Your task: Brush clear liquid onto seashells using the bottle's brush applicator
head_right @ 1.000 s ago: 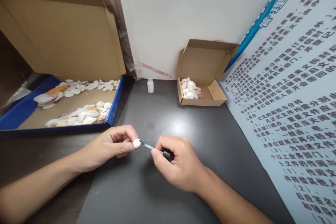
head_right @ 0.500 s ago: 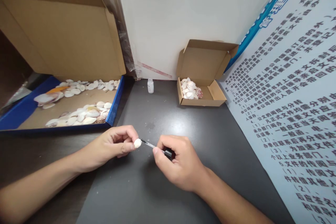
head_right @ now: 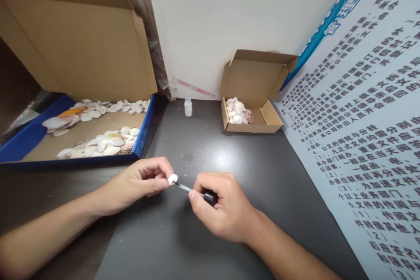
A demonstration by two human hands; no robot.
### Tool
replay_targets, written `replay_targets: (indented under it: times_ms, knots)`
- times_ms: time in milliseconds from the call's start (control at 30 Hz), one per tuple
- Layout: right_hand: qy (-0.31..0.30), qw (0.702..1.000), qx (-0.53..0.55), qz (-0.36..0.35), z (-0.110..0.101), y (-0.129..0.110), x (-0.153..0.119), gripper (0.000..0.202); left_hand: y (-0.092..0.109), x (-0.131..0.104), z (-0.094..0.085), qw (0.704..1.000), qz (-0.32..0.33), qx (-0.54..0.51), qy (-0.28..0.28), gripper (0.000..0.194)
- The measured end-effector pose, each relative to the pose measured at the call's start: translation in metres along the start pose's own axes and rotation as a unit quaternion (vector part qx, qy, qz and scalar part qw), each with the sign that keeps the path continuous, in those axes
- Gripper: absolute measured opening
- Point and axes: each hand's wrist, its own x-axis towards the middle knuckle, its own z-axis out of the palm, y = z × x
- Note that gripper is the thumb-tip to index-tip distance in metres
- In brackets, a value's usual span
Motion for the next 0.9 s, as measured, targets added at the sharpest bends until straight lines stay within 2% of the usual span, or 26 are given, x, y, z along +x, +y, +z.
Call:
replay_targets:
  times_ms: [100,300,500,767,900]
  knots:
    - [0.019,1.0,-0.012,0.02,0.0009,0.0013,0.0001,0.028,0.0001,-0.0004,-0.0001,1.0,0.0,0.004,0.0,0.021]
    - [-0.008,0.999,-0.02,0.034,0.0025,0.0024,0.0004,0.028,-0.0013,-0.0006,-0.0002,1.0,0.004,0.004,-0.006,0.021]
    - [-0.032,0.999,-0.003,0.007,0.0007,0.0005,0.0004,0.027,-0.0013,0.0001,0.0004,1.0,0.006,0.005,-0.008,0.02]
    - [0.014,0.999,-0.018,0.031,0.0011,0.0021,0.0002,0.028,-0.0009,-0.0007,-0.0005,1.0,-0.004,0.016,-0.006,0.02]
    - [-0.007,0.999,-0.019,0.038,0.0017,0.0022,0.0007,0.029,-0.0007,-0.0006,-0.0003,1.0,-0.003,0.02,-0.006,0.019]
